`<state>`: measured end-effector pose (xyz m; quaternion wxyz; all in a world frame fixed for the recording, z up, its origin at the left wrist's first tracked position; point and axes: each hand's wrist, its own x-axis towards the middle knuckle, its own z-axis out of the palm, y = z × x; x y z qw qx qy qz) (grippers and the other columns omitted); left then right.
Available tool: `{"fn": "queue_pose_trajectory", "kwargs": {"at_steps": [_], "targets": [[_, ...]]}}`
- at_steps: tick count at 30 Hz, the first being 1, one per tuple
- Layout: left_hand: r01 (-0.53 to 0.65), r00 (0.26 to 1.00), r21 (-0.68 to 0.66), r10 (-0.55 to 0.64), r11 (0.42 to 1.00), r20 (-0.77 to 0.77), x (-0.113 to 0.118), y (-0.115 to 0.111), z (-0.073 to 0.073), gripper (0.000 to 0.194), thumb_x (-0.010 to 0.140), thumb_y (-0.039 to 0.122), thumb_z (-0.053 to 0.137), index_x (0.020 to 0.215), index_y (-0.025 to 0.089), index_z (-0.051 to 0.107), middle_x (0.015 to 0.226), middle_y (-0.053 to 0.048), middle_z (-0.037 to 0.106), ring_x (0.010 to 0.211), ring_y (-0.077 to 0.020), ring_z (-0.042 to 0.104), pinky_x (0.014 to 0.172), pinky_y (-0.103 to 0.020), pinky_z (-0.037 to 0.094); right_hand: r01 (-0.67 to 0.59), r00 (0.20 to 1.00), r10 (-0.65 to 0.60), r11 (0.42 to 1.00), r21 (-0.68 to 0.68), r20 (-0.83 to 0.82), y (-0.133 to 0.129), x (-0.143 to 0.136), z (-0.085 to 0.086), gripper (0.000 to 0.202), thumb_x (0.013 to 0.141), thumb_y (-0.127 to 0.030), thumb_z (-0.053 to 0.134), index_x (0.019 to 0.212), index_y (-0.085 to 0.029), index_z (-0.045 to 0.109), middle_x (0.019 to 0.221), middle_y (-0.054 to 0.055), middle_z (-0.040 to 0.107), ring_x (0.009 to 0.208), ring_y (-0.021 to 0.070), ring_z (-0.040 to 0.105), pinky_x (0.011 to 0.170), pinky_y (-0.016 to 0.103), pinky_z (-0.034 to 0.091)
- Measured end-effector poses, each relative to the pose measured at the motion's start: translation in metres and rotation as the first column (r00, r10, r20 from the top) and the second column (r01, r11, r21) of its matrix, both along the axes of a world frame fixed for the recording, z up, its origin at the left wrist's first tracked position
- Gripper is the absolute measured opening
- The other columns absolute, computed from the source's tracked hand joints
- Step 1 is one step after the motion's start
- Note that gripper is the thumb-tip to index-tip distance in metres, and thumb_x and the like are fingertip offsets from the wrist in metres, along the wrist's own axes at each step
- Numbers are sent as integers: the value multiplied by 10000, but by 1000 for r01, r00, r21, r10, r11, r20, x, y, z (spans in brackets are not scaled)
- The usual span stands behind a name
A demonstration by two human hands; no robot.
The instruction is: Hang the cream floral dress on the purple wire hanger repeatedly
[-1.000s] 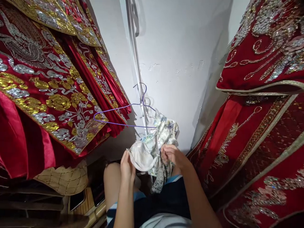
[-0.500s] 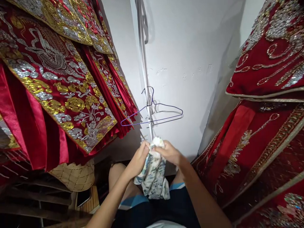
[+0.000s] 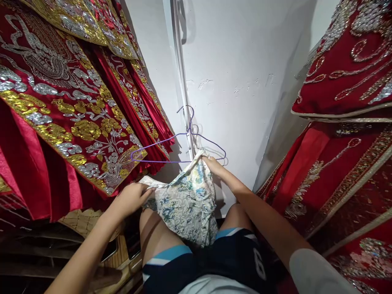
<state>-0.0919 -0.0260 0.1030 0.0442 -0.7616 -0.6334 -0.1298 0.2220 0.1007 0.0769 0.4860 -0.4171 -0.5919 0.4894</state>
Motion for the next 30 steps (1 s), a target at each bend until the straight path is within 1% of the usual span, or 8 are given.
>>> {"fn": "queue_pose_trajectory", "kwargs": {"at_steps": [7,15,18,20,22,24,27,30], "targets": [[-44,939,125,-2,991,345,10,-12,23,521,821,631,524,959,198,778,1084,-116,770,962,-362,706,842,-395,532,301,929,-357,881,364,96,-27,52,6,418,741,-311,607,532,-235,253,521,-65,218,527,80,215,509,262,124],[101,756,457,-367,884,543,89,28,63,235,839,352,624,964,171,706,1066,-84,743,954,-229,678,843,-306,515,298,939,-342,868,398,42,-53,46,12,310,771,-278,568,537,-216,373,529,-50,324,542,101,315,509,251,229],[118,761,502,-403,857,509,103,45,64,314,816,313,659,1091,164,648,929,-46,704,803,-175,647,738,-271,487,406,905,-413,776,484,-97,-57,53,10,131,779,-266,581,839,-170,646,802,24,625,702,155,534,612,254,405],[133,766,462,-387,877,513,99,52,64,334,815,327,667,1107,168,657,930,-44,692,814,-177,635,728,-269,472,546,830,-518,684,484,-204,-54,70,15,476,767,-273,610,1231,-168,607,1141,103,660,831,185,607,662,273,466],[163,760,372,-357,914,544,89,55,68,319,827,380,669,1066,172,704,914,-50,700,816,-188,627,718,-275,465,629,766,-605,633,451,-219,-45,92,24,652,743,-316,656,1357,-138,528,1215,154,643,819,192,618,617,274,469],[217,697,235,-319,948,642,77,55,75,373,803,441,707,1055,168,735,877,-59,714,777,-194,624,678,-273,465,572,800,-592,698,431,-103,-31,114,36,522,716,-376,686,1158,-102,646,1005,129,691,740,183,592,572,264,440],[309,544,-47,-136,950,828,58,55,86,472,680,456,823,1043,161,761,887,-93,742,733,-210,644,617,-271,491,325,913,-383,892,314,143,-17,141,52,348,710,-480,686,676,-137,642,625,26,599,588,142,506,511,246,364],[347,279,-167,68,923,958,38,60,84,456,614,423,852,983,167,774,920,-115,756,746,-246,686,619,-305,554,68,958,-106,987,148,265,-27,158,65,411,691,-529,732,604,-137,644,557,8,589,527,125,500,498,242,362]]}}
